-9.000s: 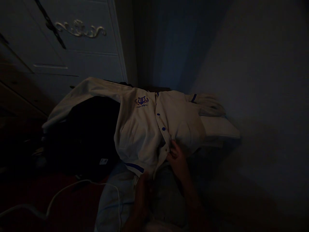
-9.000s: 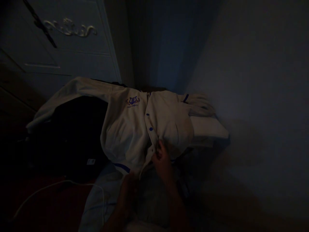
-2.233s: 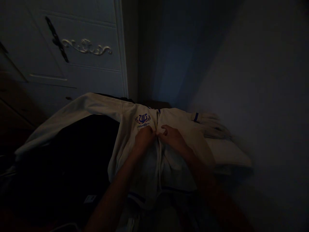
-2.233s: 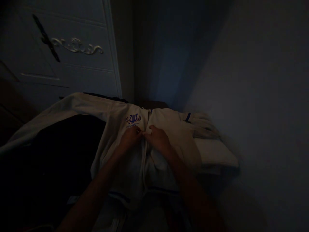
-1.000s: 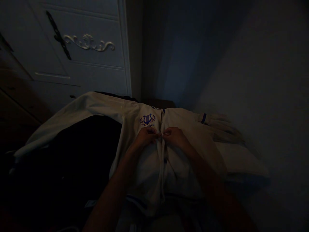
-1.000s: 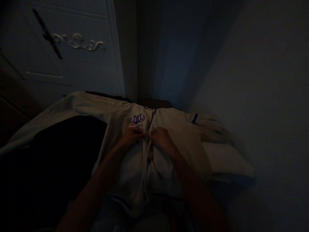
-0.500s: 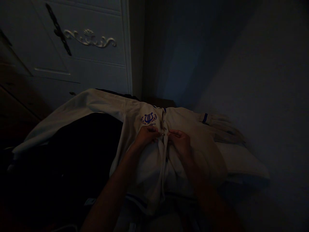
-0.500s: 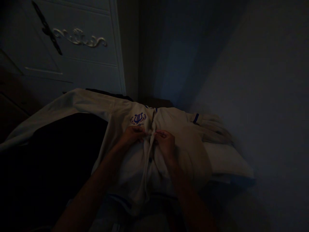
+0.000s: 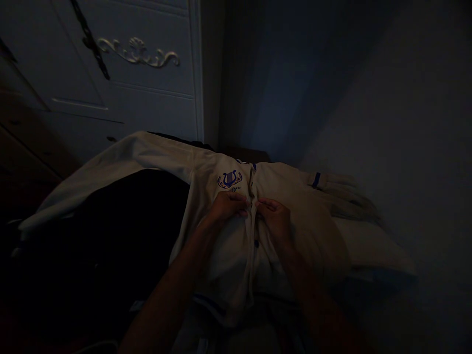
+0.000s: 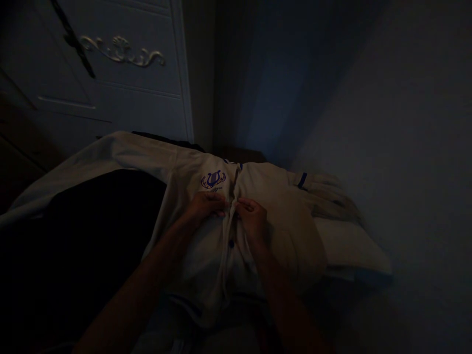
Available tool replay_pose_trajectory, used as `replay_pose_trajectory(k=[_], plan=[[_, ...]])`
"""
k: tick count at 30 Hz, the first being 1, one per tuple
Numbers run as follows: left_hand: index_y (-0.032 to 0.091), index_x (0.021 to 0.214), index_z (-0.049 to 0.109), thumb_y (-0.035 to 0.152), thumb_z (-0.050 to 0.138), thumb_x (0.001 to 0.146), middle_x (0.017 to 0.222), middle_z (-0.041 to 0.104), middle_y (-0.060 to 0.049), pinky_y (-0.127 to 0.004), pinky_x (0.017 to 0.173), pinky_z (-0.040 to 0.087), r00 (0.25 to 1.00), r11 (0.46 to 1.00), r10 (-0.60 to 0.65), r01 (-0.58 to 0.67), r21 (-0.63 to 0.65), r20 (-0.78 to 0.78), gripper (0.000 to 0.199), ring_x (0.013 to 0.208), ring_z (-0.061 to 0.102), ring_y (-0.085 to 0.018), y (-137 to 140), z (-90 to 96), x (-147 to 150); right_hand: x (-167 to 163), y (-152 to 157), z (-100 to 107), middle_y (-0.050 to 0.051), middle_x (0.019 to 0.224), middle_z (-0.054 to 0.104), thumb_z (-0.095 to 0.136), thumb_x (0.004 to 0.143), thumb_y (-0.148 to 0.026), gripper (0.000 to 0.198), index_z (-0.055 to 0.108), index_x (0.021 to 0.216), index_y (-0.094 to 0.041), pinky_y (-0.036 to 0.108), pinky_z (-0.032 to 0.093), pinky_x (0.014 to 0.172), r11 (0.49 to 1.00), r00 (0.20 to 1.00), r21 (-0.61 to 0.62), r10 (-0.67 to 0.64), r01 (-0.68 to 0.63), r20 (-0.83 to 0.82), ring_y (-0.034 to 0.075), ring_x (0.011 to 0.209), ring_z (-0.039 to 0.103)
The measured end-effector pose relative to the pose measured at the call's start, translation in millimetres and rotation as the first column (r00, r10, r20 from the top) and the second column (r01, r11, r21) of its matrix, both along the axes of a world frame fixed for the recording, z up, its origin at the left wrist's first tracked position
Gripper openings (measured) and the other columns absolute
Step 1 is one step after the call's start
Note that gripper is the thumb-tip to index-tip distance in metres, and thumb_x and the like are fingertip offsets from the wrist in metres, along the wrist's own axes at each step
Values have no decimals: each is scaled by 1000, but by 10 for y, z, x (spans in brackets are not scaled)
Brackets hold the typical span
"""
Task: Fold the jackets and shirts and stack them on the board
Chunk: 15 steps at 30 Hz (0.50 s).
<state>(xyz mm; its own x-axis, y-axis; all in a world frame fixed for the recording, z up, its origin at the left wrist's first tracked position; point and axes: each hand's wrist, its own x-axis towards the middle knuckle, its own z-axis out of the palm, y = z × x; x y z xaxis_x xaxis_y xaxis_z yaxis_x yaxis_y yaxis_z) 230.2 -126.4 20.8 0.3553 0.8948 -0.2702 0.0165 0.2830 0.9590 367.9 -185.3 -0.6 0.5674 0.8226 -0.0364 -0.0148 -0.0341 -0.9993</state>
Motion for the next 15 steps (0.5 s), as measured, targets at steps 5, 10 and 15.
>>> replay_pose_trajectory(k=[5, 10, 15], plan=[[13, 67, 63, 6, 71, 70, 57, 66, 2, -15, 41, 39, 1000, 1000, 0, 0, -27, 16, 11, 44, 60, -8, 34, -16, 6, 6, -4, 6, 6, 69, 72, 77, 58, -40, 40, 74, 85, -11, 24, 50, 55, 999, 994, -9, 48, -47, 101, 16, 60, 65], [13, 68, 63, 4, 70, 69, 53, 63, 3, -15, 41, 39, 1000, 1000, -2, 2, -21, -3, 11, 43, 59, -8, 33, 0, 5, 6, 2, 6, 6, 70, 72, 75, 61, -39, 37, 74, 86, -13, 24, 49, 55, 997, 983, -41, 75, -69, 165, 17, 61, 66], [13, 71, 63, 7, 71, 70, 52, 62, 4, -16, 40, 38, 999, 1000, -9, 9, 14, -34, 9, 40, 56, -7, 29, 0, 6, 13, 4, 14, 4, 70, 72, 75, 60, -39, 39, 73, 89, -13, 24, 51, 57, 996, 994, -27, 82, -80, 79, 16, 60, 65]])
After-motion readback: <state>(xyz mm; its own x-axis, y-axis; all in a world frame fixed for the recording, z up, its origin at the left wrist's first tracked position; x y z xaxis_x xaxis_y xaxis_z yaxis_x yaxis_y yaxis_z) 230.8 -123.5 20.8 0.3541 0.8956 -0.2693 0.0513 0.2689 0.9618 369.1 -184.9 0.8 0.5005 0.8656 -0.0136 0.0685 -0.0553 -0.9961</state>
